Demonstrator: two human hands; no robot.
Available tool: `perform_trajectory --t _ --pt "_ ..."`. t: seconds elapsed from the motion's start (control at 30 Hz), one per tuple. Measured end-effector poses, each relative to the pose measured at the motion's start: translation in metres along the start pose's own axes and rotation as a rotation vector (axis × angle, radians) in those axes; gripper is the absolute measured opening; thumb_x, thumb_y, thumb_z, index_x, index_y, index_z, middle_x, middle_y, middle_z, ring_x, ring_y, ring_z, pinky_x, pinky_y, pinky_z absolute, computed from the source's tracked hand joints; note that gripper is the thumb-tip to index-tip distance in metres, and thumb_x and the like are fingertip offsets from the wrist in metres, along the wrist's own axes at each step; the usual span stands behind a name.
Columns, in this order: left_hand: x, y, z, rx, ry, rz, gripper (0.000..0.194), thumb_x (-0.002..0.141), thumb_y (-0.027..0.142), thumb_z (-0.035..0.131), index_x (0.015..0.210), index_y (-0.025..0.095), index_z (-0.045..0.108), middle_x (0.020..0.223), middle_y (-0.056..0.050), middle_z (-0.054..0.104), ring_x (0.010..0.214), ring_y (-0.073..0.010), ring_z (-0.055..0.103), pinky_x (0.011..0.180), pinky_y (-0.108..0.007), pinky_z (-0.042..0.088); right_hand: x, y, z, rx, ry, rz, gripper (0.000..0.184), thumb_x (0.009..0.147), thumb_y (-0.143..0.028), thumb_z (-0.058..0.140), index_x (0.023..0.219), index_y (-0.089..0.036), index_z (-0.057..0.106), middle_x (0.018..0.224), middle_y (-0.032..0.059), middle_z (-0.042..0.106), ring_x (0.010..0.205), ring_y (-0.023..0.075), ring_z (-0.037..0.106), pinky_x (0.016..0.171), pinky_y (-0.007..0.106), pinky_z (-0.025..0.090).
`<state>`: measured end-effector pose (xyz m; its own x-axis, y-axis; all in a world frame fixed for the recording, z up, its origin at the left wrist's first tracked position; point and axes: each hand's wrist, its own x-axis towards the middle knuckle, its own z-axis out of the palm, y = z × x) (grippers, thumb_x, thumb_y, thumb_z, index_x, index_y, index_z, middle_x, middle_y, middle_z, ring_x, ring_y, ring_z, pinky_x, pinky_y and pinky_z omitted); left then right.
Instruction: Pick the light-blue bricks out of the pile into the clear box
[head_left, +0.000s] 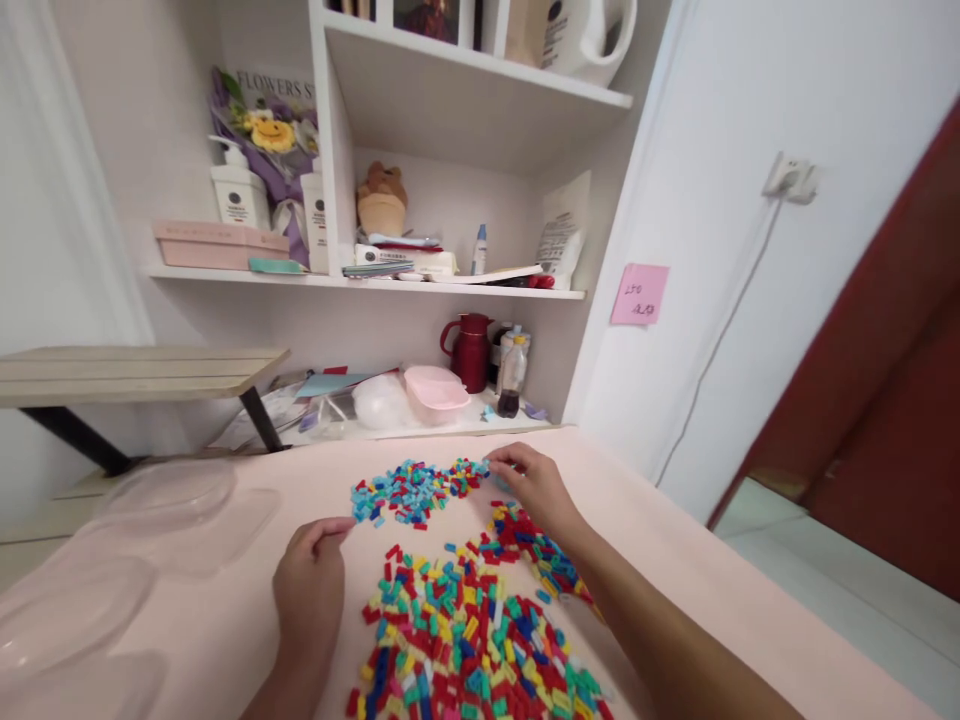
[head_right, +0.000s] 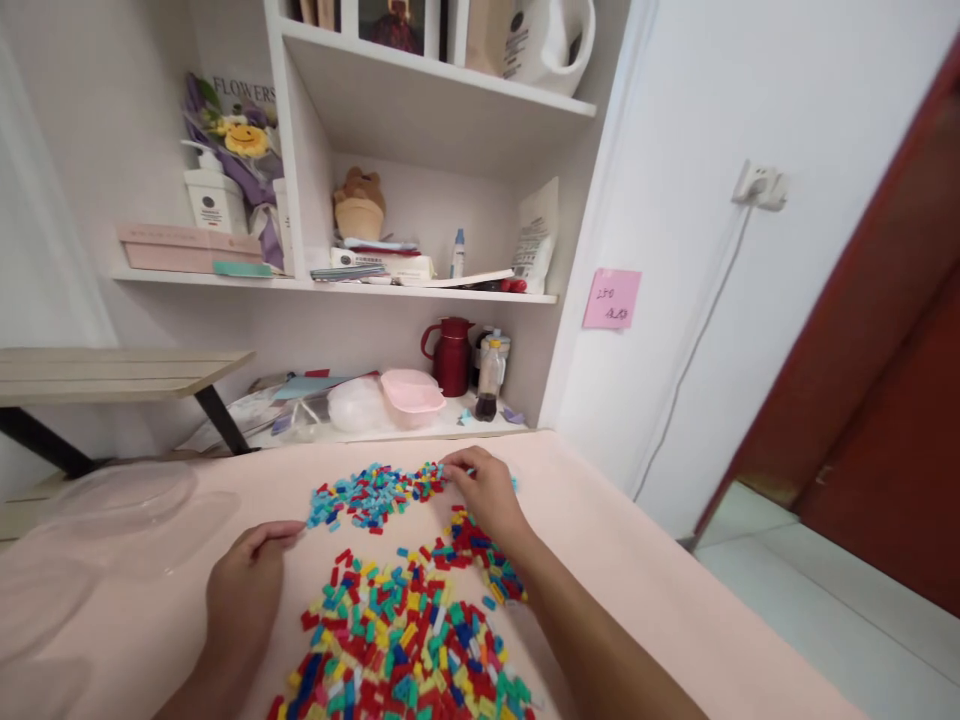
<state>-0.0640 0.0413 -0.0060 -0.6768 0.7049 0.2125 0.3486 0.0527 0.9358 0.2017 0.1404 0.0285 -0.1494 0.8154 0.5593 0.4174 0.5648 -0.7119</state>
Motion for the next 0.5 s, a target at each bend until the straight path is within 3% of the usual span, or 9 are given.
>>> perform_trajectory --t 0.23,0.5 --pt "0.000 0.011 -0.003 0.101 -0.046 -0.068 0.029 0.065 0.029 0.044 0.080 0.022 0.068 0.094 -0.005 0.072 0.097 -0.0254 0.063 0.091 -0.036 0.046 0.014 0.028 -0.028 -0.037 0.242 0.070 0.021 0.080 -0.036 0.058 0.081 -0.020 0.071 0.087 0.0053 0.070 0.078 0.0203 0.062 0.077 0.035 0.048" --pt "0.000 0.020 -0.006 0.179 -0.080 -0.085 0.029 0.069 0.032 0.044 0.080 0.023 0.069 0.095 -0.004 0.073 0.101 -0.0272 0.062 0.091 -0.037 0.046 0.013 0.052 -0.035 -0.104 0.313 0.091 0.019 0.080 -0.032 0.055 0.085 -0.021 0.070 0.085 0.0040 0.069 0.079 0.0202 0.062 0.078 0.035 0.049"
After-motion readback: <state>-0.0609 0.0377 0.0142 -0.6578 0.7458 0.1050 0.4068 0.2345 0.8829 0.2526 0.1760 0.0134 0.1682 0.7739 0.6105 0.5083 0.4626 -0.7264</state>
